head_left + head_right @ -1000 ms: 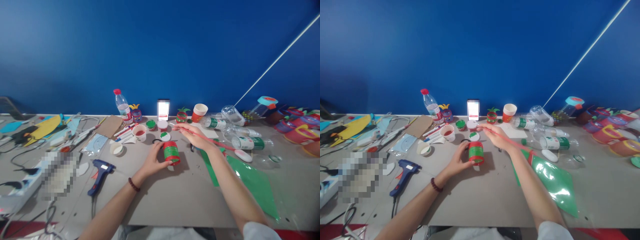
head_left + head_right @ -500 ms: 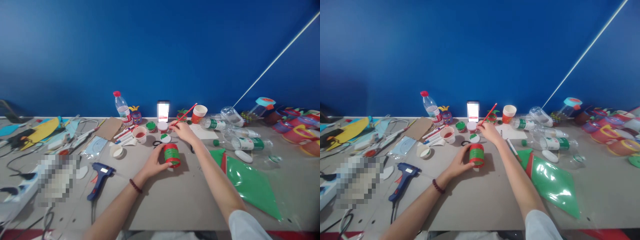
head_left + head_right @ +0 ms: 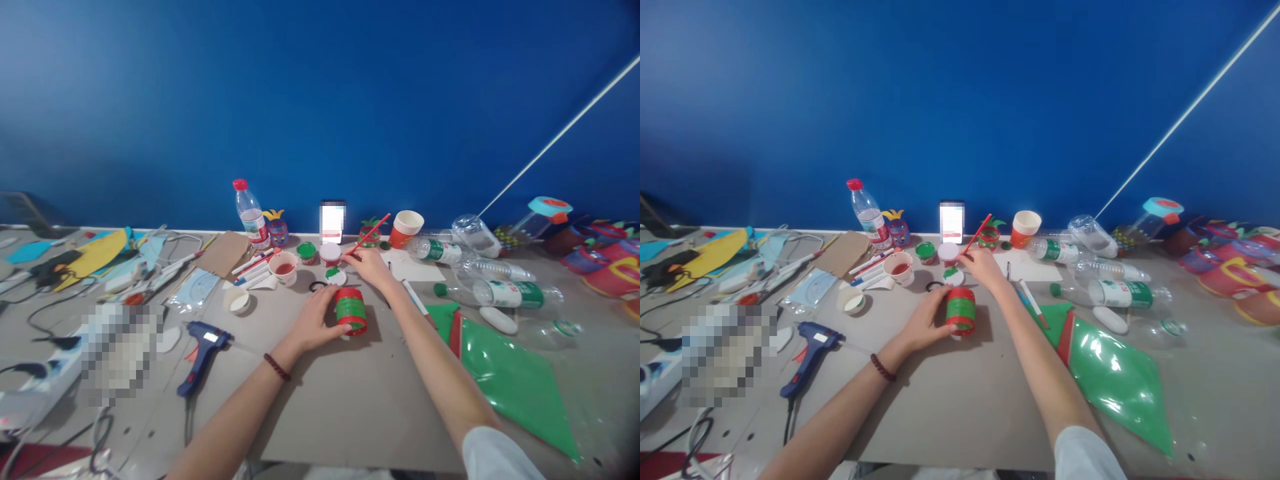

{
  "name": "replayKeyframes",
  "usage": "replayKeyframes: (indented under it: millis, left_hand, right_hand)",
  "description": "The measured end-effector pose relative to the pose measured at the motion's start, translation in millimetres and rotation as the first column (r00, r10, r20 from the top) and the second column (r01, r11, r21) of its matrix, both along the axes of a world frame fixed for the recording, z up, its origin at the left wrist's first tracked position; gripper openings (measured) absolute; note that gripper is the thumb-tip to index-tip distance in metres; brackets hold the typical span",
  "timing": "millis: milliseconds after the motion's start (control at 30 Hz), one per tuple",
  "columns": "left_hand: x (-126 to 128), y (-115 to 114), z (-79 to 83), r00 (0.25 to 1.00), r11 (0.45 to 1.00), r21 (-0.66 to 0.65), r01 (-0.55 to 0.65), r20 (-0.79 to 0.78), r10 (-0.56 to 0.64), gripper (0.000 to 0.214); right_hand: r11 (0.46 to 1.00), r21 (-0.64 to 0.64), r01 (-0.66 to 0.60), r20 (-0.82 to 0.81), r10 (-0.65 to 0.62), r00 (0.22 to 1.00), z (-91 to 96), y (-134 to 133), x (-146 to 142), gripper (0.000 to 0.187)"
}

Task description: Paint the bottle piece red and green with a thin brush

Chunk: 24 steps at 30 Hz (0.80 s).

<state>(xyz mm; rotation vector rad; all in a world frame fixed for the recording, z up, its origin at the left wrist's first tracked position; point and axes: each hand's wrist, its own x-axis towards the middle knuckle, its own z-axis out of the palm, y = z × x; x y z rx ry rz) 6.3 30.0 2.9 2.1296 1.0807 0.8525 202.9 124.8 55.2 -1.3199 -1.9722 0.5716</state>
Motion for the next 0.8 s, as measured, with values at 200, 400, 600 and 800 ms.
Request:
replayKeyframes:
  millis: [200,400,600,800]
  left_hand:
    - [0.8,-0.1,-2.1,1.000,1.000,0.014,-0.004,-0.018,0.004,0.082]
    - [0.8,-0.1,-3.1,1.000,1.000,-0.018,-0.012,-0.029,0.012,0.082]
    - [2.1,-0.1,-0.4,0.999,0.999,-0.037,0.000,-0.035,-0.001,0.082]
    - [1.9,0.4,-1.0,0.999,0.999,-0.024,-0.021,-0.037,0.020,0.081]
  right_hand:
    - [1.000,0.011,-0.001,0.040,0.000,0.999,0.1,-0.4,-2.3,0.018]
    - [1.000,0.013,0.004,0.069,-0.005,0.998,-0.6,0.0,-3.8,0.018]
    - [1.000,0.000,0.010,0.076,-0.010,0.997,-2.0,-0.1,-4.4,0.019]
    - [1.000,-0.020,0.004,0.084,-0.002,0.996,-0.4,-0.9,-4.1,0.019]
